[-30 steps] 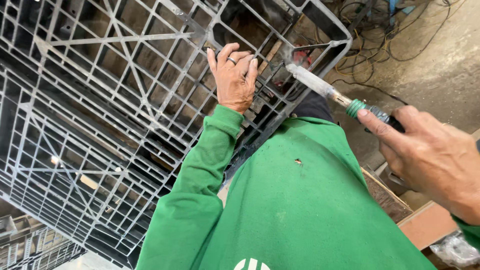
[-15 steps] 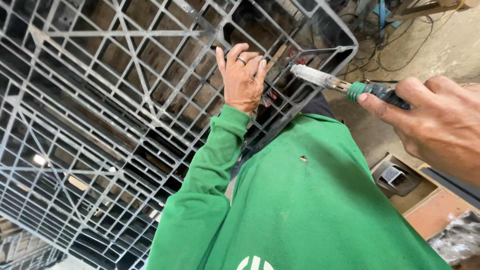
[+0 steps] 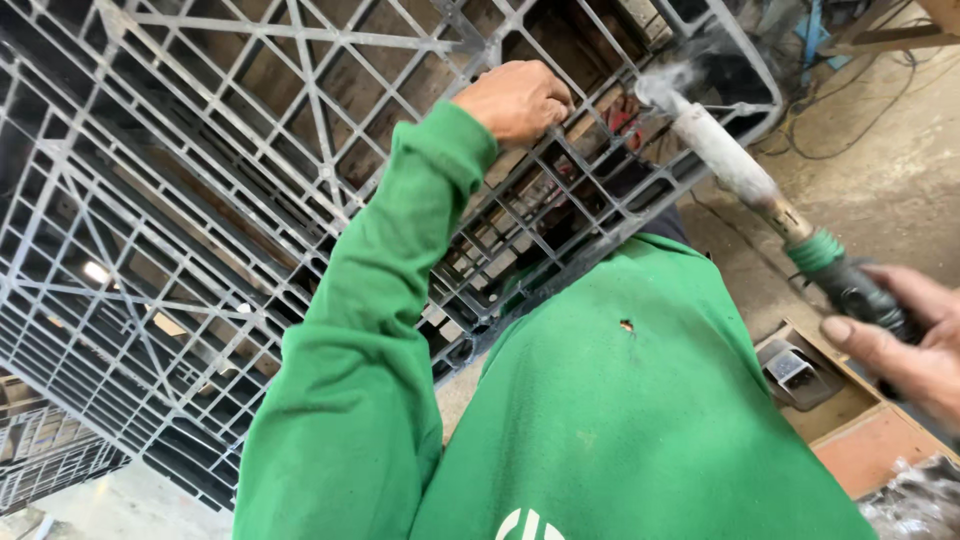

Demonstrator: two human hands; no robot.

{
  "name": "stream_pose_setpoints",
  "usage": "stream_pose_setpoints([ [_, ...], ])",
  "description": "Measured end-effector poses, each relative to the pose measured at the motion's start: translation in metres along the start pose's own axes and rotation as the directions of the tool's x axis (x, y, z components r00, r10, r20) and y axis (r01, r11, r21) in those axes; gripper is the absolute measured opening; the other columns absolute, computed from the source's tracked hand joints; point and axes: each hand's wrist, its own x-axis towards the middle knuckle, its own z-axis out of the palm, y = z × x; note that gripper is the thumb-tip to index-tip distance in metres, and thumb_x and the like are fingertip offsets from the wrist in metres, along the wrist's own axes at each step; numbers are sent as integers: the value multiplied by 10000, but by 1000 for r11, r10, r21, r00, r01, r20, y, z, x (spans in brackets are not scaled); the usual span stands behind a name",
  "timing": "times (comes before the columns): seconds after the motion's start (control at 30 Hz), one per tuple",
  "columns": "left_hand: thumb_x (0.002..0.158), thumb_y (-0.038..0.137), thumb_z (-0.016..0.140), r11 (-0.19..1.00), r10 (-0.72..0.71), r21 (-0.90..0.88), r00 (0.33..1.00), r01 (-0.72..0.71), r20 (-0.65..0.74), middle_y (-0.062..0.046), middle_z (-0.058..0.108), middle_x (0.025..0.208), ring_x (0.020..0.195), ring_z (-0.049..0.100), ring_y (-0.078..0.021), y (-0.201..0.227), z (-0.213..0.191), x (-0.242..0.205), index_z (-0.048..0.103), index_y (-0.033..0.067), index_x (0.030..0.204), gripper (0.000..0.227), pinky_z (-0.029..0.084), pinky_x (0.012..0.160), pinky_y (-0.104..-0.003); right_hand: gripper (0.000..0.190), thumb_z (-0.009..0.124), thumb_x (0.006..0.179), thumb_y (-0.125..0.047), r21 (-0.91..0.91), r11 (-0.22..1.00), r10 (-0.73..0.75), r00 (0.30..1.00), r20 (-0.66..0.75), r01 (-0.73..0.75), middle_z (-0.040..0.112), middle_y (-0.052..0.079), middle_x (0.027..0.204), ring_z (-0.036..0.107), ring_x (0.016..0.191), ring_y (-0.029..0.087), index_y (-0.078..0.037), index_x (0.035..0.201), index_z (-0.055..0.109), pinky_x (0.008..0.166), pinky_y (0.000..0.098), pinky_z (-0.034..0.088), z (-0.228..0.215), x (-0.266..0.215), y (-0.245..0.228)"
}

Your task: The person uses a hot air gun to melt and fuse sections of a black plastic crate. They repeatedly apply heat to specific joints and press the softened plastic together with their fingers to form a bond.

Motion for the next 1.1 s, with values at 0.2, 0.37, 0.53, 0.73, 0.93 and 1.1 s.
stream_pose_setpoints([
  [0.2,998,300,648,997,19,66,987,-30,162,-217,726,980,900,674,-382,-1,-14,13,741,47,1158,314,524,841,-497,593,762,840,-143,170,929,310,943,125,-328,646,104,856,601,660,125,-38,1393,574,509,294,462,40,-25,17],
  [0.37,909,328,719,993,-54,-99,987,69,149,-139,756,942,842,719,-276,-4,-12,15,765,119,1144,318,541,795,-450,731,789,816,-81,45,996,70,997,8,-71,645,81,965,560,599,168,-45,1503,544,465,334,455,72,-24,-25],
  [0.53,908,311,716,991,-69,-104,992,80,109,-146,767,943,855,722,-296,-7,-8,14,771,133,1151,306,548,806,-451,689,801,792,-200,-418,849,-388,919,-76,324,636,109,946,648,768,193,-20,1411,558,667,334,528,88,-10,-51],
  [0.73,877,284,755,986,-32,-164,999,34,16,-153,762,952,866,728,-294,-12,1,20,789,115,1100,283,555,818,-434,646,799,831,-195,-545,772,-427,902,-62,328,628,150,940,638,758,273,-57,1425,587,654,383,520,93,-2,-58],
  [0.93,863,267,751,982,-34,-184,998,42,44,-146,750,835,758,705,-286,-11,-4,15,808,122,1055,247,546,743,-433,648,798,834,-193,-550,760,-436,899,-37,346,654,140,987,662,740,247,-57,1431,583,629,369,541,97,2,-58],
  [1.1,850,262,758,978,0,-209,1000,3,10,-118,748,803,714,700,-254,-7,-8,12,808,115,1033,240,550,705,-415,637,806,839,-188,-553,762,-437,898,-56,336,650,135,963,662,740,256,-66,1428,594,637,380,535,102,2,-59],
])
